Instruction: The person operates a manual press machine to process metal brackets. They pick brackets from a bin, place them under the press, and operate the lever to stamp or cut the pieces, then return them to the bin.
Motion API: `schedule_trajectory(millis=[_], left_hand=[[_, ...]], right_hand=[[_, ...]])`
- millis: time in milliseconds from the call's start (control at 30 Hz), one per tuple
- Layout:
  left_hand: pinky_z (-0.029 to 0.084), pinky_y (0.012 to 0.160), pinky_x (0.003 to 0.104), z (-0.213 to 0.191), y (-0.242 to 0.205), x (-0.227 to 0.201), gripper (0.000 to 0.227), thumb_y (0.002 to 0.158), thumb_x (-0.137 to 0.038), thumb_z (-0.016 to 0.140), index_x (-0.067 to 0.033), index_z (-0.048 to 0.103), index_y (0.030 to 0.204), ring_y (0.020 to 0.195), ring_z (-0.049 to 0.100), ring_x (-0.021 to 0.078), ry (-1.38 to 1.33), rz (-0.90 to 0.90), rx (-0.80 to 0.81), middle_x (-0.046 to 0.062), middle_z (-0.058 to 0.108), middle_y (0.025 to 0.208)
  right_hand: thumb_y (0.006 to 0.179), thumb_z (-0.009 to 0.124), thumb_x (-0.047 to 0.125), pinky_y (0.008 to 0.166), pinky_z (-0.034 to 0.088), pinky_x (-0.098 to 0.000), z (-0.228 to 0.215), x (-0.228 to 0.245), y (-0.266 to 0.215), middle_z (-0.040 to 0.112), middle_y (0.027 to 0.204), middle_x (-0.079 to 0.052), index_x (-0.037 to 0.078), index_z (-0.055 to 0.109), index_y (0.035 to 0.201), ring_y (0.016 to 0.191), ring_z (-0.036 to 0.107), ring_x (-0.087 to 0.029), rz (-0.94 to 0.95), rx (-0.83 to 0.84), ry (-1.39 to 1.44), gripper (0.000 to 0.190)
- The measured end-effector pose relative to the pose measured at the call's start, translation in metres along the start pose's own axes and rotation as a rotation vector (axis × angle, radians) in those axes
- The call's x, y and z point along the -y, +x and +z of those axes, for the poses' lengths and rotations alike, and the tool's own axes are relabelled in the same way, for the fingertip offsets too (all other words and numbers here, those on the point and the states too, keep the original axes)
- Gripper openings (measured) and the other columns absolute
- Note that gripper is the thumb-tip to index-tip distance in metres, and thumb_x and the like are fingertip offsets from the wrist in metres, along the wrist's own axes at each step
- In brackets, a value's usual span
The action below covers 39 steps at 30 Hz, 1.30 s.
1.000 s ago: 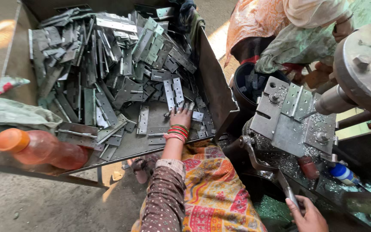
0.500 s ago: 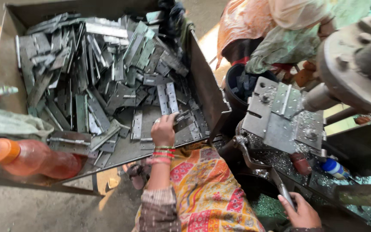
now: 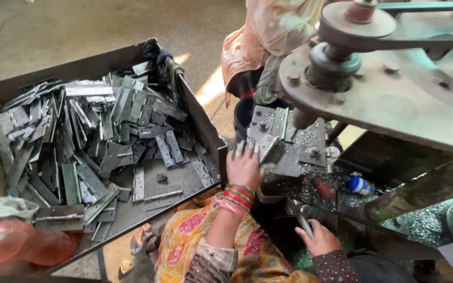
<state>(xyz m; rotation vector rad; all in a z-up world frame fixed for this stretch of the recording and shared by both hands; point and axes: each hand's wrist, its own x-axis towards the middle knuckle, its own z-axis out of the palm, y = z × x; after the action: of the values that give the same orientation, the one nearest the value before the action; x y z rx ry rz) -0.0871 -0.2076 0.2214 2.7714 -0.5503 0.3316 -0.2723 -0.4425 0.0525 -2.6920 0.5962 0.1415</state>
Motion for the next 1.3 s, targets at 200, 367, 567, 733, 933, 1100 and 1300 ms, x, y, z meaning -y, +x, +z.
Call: schedule_trajectory(millis=[200, 367, 567, 733, 933, 1100, 1300], left_hand=[[0.014, 0.121, 0.056, 0.039, -0.044, -0.044, 0.073, 0.092, -0.061, 0.05, -0.0043, 0.058, 0.138, 0.148, 0.033, 0.0305, 0.001, 0.124, -0.118, 0.012, 0.049, 0.151], [0.013, 0.125, 0.058, 0.054, -0.031, -0.048, 0.048, 0.099, -0.043, 0.053, -0.0063, 0.067, 0.126, 0.15, 0.038, 0.0318, 0.015, 0.117, -0.05, 0.013, 0.055, 0.149], [0.013, 0.122, 0.059, 0.064, 0.002, -0.044, 0.044, 0.088, -0.033, 0.058, -0.0054, 0.069, 0.12, 0.144, 0.042, 0.0326, 0.021, 0.131, -0.086, 0.014, 0.059, 0.142], [0.013, 0.125, 0.059, 0.068, 0.001, -0.043, 0.039, 0.092, -0.031, 0.057, -0.0071, 0.07, 0.12, 0.14, 0.046, 0.0324, -0.013, 0.104, -0.041, 0.012, 0.059, 0.144], [0.013, 0.123, 0.06, 0.067, 0.006, -0.043, 0.039, 0.087, -0.031, 0.06, -0.0069, 0.071, 0.116, 0.139, 0.049, 0.0317, -0.013, 0.122, -0.091, 0.011, 0.06, 0.14], [0.012, 0.124, 0.059, 0.064, 0.007, -0.041, 0.041, 0.089, -0.034, 0.06, -0.006, 0.071, 0.117, 0.137, 0.049, 0.0303, -0.012, 0.13, 0.006, 0.011, 0.06, 0.14], [0.015, 0.124, 0.058, 0.057, -0.012, -0.037, 0.035, 0.093, -0.026, 0.056, -0.0045, 0.071, 0.117, 0.139, 0.048, 0.0305, -0.015, 0.188, -0.084, 0.013, 0.06, 0.141]], right_hand=[[0.081, 0.068, 0.061, 0.081, 0.057, -0.0464, 0.008, 0.001, 0.0, 0.075, 0.107, -0.012, 0.015, 0.063, 0.123, 0.098, 0.072, -0.035, -0.039, -0.003, 0.053, 0.062], [0.081, 0.07, 0.056, 0.081, 0.057, -0.0467, 0.012, -0.004, 0.004, 0.075, 0.107, -0.015, 0.011, 0.061, 0.123, 0.098, 0.072, -0.037, -0.09, -0.022, 0.09, 0.062], [0.08, 0.07, 0.056, 0.078, 0.057, -0.0498, 0.018, -0.008, 0.01, 0.074, 0.102, -0.017, 0.011, 0.059, 0.124, 0.093, 0.072, -0.04, -0.132, -0.07, 0.048, 0.065], [0.08, 0.073, 0.059, 0.076, 0.057, -0.0518, 0.033, -0.017, 0.012, 0.074, 0.09, -0.021, 0.007, 0.055, 0.112, 0.089, 0.071, -0.042, -0.064, 0.12, -0.041, 0.063], [0.082, 0.072, 0.058, 0.074, 0.057, -0.0524, 0.068, -0.033, 0.011, 0.073, 0.083, -0.021, 0.009, 0.055, 0.108, 0.084, 0.072, -0.043, -0.015, 0.092, -0.014, 0.058], [0.089, 0.063, 0.058, 0.069, 0.06, -0.0525, 0.094, -0.033, 0.0, 0.073, 0.084, -0.02, 0.011, 0.052, 0.123, 0.077, 0.074, -0.043, 0.1, 0.169, -0.015, 0.059], [0.082, 0.07, 0.06, 0.073, 0.058, -0.054, 0.049, -0.018, 0.019, 0.073, 0.086, -0.023, 0.009, 0.051, 0.119, 0.082, 0.072, -0.044, 0.048, 0.204, -0.079, 0.065]])
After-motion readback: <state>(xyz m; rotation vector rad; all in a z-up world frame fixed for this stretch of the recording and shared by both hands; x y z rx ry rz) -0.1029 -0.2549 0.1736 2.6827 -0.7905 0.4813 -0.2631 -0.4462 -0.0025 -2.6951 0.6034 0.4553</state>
